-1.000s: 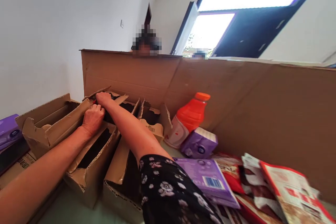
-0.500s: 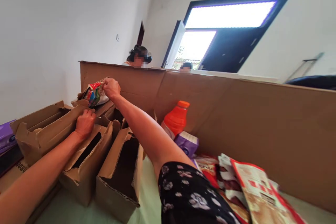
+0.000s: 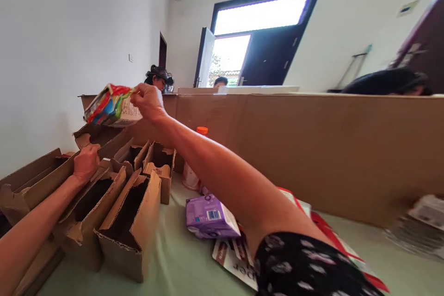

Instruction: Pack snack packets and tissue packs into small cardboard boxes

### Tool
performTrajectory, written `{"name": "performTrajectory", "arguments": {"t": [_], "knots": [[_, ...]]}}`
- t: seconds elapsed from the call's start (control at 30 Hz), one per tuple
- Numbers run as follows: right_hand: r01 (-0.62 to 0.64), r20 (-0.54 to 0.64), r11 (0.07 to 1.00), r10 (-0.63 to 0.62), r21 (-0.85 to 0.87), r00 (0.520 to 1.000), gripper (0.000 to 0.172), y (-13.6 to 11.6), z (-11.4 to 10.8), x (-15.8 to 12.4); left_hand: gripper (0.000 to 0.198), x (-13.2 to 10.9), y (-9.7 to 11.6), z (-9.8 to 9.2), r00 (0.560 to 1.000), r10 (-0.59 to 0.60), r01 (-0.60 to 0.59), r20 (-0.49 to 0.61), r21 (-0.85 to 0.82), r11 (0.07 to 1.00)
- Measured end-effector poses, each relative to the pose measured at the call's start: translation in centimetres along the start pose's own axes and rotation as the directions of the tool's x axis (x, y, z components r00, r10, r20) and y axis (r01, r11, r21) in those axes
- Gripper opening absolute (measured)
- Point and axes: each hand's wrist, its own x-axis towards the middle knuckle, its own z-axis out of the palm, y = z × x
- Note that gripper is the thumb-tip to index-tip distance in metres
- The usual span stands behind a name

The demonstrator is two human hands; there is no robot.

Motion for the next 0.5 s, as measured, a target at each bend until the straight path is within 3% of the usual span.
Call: {"name": "performTrajectory", "arguments": {"t": [0.07,0.13,0.27,0.4,0.5], "knots": [[0.012,-0.088,0.981,0.005,0.194,0.996,0.010,0.2,-2.9,-1.2,0.034,0.8,0.1,-0.8,0.999,-0.037,0.037,0.011,0.013,0.999],[0.015,-0.133,0.959,0.024,0.285,0.991,0.008,0.7,-6.2,-3.7,0.034,1.7,0.2,-1.2,0.996,-0.074,0.073,0.039,0.027,0.997],[-0.051,-0.180,0.962,0.102,0.268,0.978,0.005,2.0,-13.2,-11.2,0.033,2.7,1.1,-1.5,0.992,-0.070,0.065,0.101,0.047,0.997],[-0.152,-0.249,0.968,0.200,0.200,0.948,0.014,3.0,-19.8,-18.0,0.033,2.2,2.3,-2.6,0.991,0.048,-0.054,0.125,0.048,0.997],[-0.189,-0.342,0.974,0.222,0.128,0.913,0.022,3.4,-23.8,-21.4,0.031,2.3,2.9,-2.9,0.982,0.153,-0.156,0.109,0.023,0.988]]}}
